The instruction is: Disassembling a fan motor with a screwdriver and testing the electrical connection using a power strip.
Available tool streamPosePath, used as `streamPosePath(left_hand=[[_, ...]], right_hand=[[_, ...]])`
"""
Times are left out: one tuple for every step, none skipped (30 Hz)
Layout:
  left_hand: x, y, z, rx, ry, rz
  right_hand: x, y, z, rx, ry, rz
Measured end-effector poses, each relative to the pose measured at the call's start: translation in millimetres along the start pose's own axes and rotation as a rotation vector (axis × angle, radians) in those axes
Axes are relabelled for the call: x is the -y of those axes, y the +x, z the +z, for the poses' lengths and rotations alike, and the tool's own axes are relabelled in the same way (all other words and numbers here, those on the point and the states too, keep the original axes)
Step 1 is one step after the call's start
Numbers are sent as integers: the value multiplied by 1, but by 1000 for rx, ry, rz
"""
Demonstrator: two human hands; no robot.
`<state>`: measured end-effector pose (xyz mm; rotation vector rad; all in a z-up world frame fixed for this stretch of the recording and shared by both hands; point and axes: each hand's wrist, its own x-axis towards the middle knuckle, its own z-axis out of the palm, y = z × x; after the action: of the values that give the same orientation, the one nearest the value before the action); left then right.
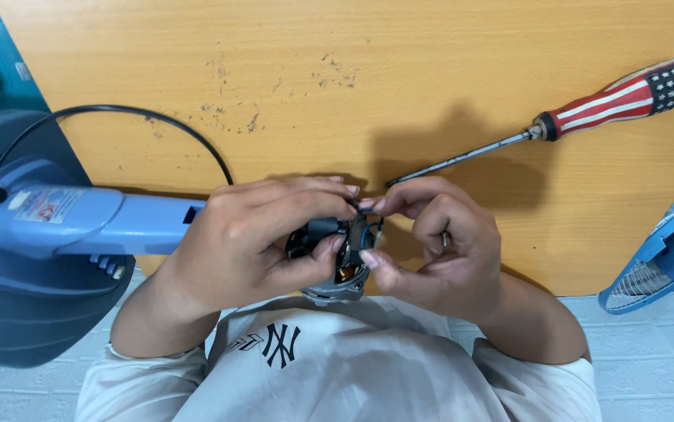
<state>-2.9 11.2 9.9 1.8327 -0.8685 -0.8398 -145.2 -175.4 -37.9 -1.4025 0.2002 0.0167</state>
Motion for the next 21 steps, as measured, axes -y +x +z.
streamPosePath(left_hand=[[1,-1,0,2,-5,12],[2,-1,1,-2,-5,9],[3,-1,1,-11,-7,31],[3,-1,1,-20,-9,52],[3,-2,1,-24,-8,50],[3,-2,1,-24,-13,66],[3,-2,1,-24,-18,82],[3,-3,1,-25,-17,84],[2,-4,2,-30,-7,85],[1,-4,2,-34,3,88],[1,-4,2,-35,3,92],[1,-4,2,-34,13,102],[0,-4,2,-33,23,112],[-1,-4,1,-34,23,115],[-2,-4,1,-32,-2,118],[-4,-5,0,-30,-28,120],[-3,-6,0,-31,-28,121],[-3,-6,0,-26,-35,114],[-3,-7,0,-22,-42,107],[-2,-7,0,-23,-42,105],[-1,-7,1,-30,-29,117]], right_hand=[[-1,-1,0,-14,5,8],[-2,-1,1,-10,6,8],[-3,-2,2,-30,5,14],[-3,-3,3,-49,5,19],[-4,-4,3,-45,7,19],[-6,-4,3,-41,55,29],[-7,-5,3,-36,104,39],[-8,-5,3,-35,102,37],[-8,-5,2,-27,123,36],[-9,-5,2,-19,142,34],[-8,-5,1,-20,138,31],[-8,-5,1,-10,131,30],[-8,-4,1,0,123,30],[-8,-5,2,0,121,28],[-9,-7,2,-9,136,21],[-9,-8,3,-17,152,16],[-9,-8,3,-16,151,15],[-10,-8,3,-17,147,9],[-11,-8,3,-19,143,3],[-11,-8,3,-16,144,4],[-11,-8,3,-18,144,0]])
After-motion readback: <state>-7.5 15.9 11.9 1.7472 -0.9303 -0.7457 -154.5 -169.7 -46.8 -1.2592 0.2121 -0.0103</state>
